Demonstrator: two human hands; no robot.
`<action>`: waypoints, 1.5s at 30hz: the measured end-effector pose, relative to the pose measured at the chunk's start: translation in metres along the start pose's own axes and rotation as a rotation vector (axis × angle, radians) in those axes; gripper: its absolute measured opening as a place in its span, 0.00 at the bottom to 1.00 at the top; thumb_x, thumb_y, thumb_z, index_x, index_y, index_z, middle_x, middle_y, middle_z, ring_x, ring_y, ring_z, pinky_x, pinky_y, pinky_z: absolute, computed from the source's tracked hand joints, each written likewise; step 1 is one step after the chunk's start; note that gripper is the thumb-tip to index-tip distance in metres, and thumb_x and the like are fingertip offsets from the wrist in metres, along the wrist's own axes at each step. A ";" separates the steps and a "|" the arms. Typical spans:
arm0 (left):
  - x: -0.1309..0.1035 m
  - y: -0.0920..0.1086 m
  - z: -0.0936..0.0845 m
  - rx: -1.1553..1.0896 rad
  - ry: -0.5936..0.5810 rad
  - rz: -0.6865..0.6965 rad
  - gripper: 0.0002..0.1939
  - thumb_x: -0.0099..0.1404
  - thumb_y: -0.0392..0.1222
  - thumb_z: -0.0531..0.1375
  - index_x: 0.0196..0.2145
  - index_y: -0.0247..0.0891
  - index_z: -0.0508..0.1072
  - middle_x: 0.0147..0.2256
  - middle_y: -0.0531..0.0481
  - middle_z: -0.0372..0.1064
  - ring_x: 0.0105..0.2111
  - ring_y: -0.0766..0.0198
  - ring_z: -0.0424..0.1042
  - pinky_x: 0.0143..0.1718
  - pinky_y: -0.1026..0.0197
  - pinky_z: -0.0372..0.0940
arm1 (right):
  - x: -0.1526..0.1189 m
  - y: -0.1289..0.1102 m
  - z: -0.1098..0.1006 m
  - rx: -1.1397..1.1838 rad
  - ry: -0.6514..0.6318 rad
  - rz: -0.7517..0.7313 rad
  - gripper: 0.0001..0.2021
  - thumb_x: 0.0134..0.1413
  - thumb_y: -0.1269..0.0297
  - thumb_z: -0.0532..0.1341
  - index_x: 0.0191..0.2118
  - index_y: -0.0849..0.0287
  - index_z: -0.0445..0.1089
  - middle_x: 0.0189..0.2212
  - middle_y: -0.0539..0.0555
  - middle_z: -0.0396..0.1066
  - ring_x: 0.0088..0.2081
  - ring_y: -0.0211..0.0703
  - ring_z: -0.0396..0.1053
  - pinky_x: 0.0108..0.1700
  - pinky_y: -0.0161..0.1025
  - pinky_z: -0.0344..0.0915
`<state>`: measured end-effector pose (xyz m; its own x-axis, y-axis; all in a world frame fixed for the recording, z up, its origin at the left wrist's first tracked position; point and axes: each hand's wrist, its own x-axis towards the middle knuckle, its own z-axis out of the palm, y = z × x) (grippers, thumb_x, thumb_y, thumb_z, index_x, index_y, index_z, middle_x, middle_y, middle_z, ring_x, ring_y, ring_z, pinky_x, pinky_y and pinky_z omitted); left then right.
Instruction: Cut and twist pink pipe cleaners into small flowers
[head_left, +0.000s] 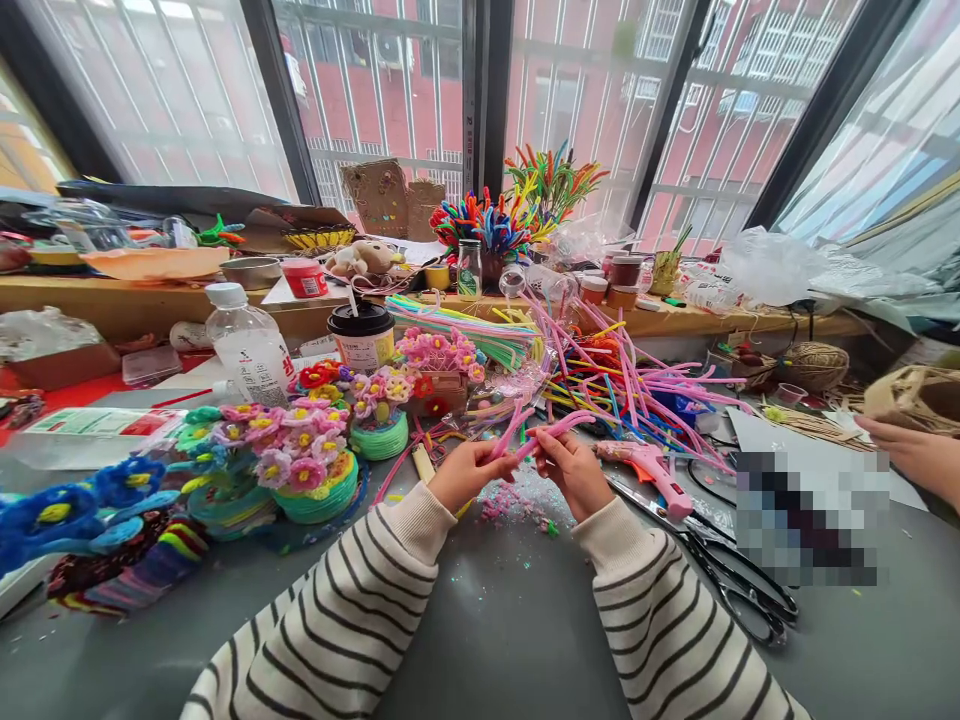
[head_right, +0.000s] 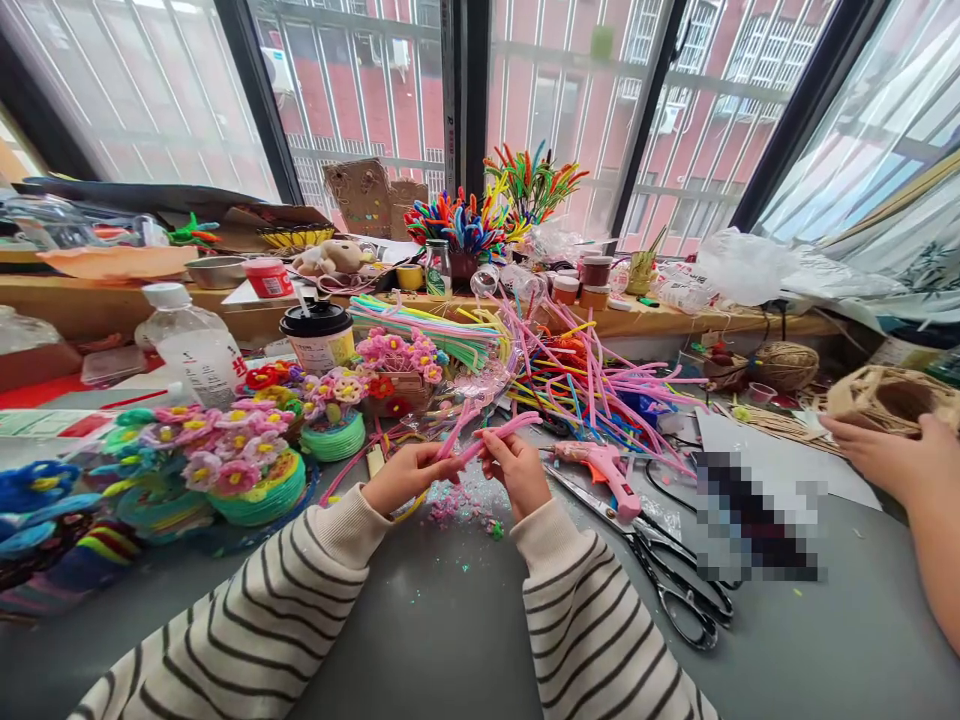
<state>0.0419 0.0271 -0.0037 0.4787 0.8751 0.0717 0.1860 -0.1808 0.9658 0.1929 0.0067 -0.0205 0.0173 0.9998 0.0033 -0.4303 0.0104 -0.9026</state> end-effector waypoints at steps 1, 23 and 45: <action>-0.001 -0.002 -0.001 0.007 0.009 -0.026 0.11 0.49 0.45 0.58 0.19 0.33 0.70 0.18 0.51 0.67 0.19 0.70 0.61 0.22 0.67 0.55 | 0.000 0.001 0.001 -0.019 -0.001 0.006 0.13 0.35 0.59 0.62 0.28 0.62 0.69 0.17 0.46 0.62 0.18 0.29 0.57 0.18 0.30 0.52; -0.001 -0.008 -0.009 -0.403 0.295 -0.065 0.10 0.47 0.40 0.57 0.26 0.33 0.62 0.20 0.55 0.65 0.11 0.79 0.52 0.12 0.71 0.46 | 0.000 0.000 -0.003 0.092 0.125 -0.028 0.11 0.36 0.61 0.63 0.31 0.57 0.70 0.26 0.49 0.69 0.29 0.33 0.65 0.33 0.32 0.63; -0.007 0.000 -0.005 -0.667 0.431 -0.174 0.24 0.36 0.34 0.66 0.16 0.37 0.49 0.19 0.54 0.66 0.22 0.66 0.71 0.23 0.68 0.65 | -0.004 0.002 0.003 0.297 -0.026 0.010 0.10 0.39 0.60 0.61 0.30 0.57 0.70 0.30 0.50 0.71 0.35 0.36 0.66 0.40 0.35 0.63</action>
<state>0.0339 0.0233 -0.0034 0.0922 0.9866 -0.1348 -0.3884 0.1603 0.9075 0.1891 0.0030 -0.0214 -0.0094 0.9999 0.0096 -0.6757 0.0007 -0.7372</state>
